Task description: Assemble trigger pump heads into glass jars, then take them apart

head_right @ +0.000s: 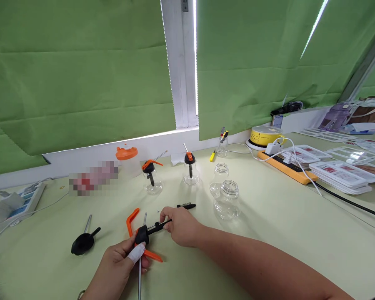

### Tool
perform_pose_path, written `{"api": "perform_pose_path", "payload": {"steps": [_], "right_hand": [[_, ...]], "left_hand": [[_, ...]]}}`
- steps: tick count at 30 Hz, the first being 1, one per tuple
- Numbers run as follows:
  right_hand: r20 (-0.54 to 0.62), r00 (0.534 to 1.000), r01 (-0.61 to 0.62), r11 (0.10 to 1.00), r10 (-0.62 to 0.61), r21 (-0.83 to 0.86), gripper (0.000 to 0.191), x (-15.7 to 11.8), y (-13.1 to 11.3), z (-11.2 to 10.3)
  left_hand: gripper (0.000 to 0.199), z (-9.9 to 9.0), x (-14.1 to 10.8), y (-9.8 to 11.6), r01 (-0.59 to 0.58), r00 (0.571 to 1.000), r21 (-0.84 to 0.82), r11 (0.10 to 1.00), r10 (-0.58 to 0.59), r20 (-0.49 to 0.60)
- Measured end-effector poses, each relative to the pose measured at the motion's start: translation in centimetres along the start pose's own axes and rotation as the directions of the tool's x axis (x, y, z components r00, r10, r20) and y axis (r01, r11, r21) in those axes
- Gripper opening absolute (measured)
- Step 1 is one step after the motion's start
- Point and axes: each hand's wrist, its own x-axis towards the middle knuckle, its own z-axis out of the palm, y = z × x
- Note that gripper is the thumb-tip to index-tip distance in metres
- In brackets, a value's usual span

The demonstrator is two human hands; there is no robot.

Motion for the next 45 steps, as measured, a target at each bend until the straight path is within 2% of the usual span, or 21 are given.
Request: {"api": "perform_pose_path", "payload": {"steps": [6, 11, 19, 25, 28, 32, 36, 41, 45], "right_hand": [[0.007, 1.0, -0.026, 1.0, 0.026, -0.003, 0.023, 0.04, -0.11, -0.03], [-0.004, 1.0, 0.002, 1.0, -0.002, -0.011, 0.023, 0.06, -0.01, 0.03], [-0.004, 1.0, 0.0, 1.0, 0.0, -0.028, 0.022, 0.06, 0.14, 0.0], [-0.021, 0.998, 0.054, 0.996, -0.055, -0.068, 0.041, -0.32, -0.6, -0.12], [-0.021, 0.999, 0.042, 0.994, -0.044, -0.103, 0.036, -0.37, -0.55, 0.15], [-0.022, 1.0, 0.006, 0.99, -0.009, -0.138, 0.028, -0.27, -0.32, 0.33], [-0.037, 0.999, 0.031, 0.992, -0.035, -0.123, 0.032, -0.3, -0.28, 0.26], [-0.041, 0.999, 0.018, 0.995, -0.023, -0.103, 0.026, -0.43, -0.24, 0.33], [-0.071, 0.996, 0.048, 0.992, -0.056, -0.114, 0.035, -0.54, -0.56, 0.18]], "left_hand": [[0.033, -0.14, -0.07, -0.22, -0.007, 1.0, 0.018, 1.0, 0.008, -0.001], [0.03, -0.11, 0.04, -0.19, -0.042, 0.999, 0.026, 0.999, 0.042, 0.014], [0.034, 0.25, -0.37, 0.6, -0.002, 1.0, -0.017, 1.0, 0.002, 0.006], [0.033, 0.26, -0.46, 0.45, -0.014, 1.0, 0.016, 1.0, 0.013, 0.018], [0.033, 0.27, -0.42, 0.34, -0.039, 0.999, 0.104, 0.994, 0.037, 0.023], [0.032, 0.32, -0.32, 0.55, -0.033, 0.999, 0.09, 0.995, 0.032, 0.009], [0.034, 0.3, -0.25, 0.59, -0.017, 1.0, 0.038, 0.999, 0.016, 0.019], [0.034, 0.2, -0.25, 0.35, -0.03, 1.0, 0.054, 0.998, 0.03, 0.009], [0.035, 0.26, -0.36, 0.47, -0.003, 1.0, 0.029, 1.0, 0.003, 0.01]]}}
